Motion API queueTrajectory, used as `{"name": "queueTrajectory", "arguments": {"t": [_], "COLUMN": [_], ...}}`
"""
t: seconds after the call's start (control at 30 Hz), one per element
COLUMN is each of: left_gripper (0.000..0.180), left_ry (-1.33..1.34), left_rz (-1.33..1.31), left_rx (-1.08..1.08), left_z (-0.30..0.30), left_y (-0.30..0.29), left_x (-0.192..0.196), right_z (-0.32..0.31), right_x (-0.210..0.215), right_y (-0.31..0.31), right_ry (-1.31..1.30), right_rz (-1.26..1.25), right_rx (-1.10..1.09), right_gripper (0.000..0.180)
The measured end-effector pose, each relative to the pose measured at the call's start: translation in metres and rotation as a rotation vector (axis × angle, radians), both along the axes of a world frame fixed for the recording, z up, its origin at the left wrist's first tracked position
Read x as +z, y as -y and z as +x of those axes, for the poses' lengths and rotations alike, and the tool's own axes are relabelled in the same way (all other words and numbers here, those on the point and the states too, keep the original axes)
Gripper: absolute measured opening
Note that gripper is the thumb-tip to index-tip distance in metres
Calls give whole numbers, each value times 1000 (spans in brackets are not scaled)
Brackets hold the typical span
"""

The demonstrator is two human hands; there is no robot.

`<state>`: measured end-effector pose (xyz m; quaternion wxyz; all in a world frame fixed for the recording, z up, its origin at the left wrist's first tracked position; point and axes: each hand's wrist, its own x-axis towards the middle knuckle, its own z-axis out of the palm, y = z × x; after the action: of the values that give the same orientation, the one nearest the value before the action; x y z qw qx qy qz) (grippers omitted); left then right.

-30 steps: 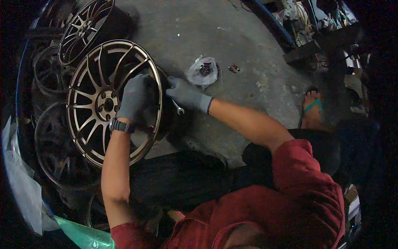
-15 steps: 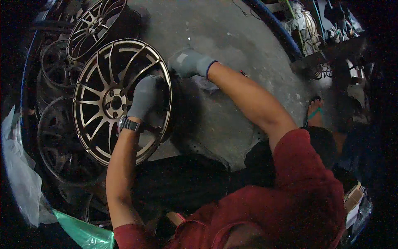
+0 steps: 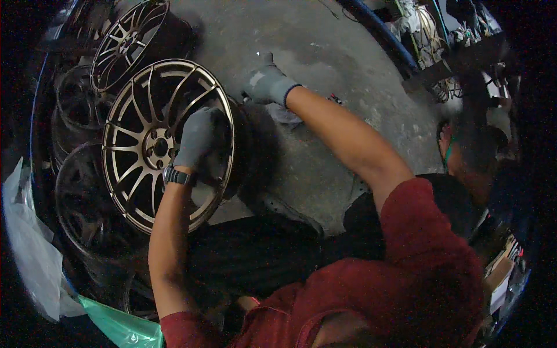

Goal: The person sits on the floor and uses a wrench to tighten lug nuts on a bronze-colored car wheel. They then install a center cap and use a small tool to secure the cap's retaining ring.

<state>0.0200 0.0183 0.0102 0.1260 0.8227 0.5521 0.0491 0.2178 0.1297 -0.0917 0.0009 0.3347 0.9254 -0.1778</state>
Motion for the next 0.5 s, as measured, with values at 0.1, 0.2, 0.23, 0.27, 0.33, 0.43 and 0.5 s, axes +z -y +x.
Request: {"name": "queueTrajectory", "arguments": {"t": [0.1,0.2,0.23,0.27,0.33,0.43,0.5], "left_gripper": [10,10,11,11,13,15,15], "left_ry": [-50,-49,-43,-20,26,32,6], "left_rz": [-10,13,27,8,-26,-3,-10], "left_rx": [-13,-13,-8,15,56,20,19], "left_z": [0,-12,-14,-16,-14,-10,-10], "left_y": [2,4,4,5,4,1,0], "left_x": [4,-5,-7,-9,-5,-4,-7], "right_z": [5,6,4,3,-4,-17,-21], "right_x": [-17,-27,-25,-24,-30,-42,-43], "right_y": [12,51,66,79,101,104,104], "right_ry": [-39,-251,-308,-364,-636,-824,-861], "right_rz": [-273,-507,-545,-584,-635,-726,-753], "right_rx": [-42,-137,-177,-217,-332,-378,-377], "right_gripper": [43,52,54,56,53,51,50]}}
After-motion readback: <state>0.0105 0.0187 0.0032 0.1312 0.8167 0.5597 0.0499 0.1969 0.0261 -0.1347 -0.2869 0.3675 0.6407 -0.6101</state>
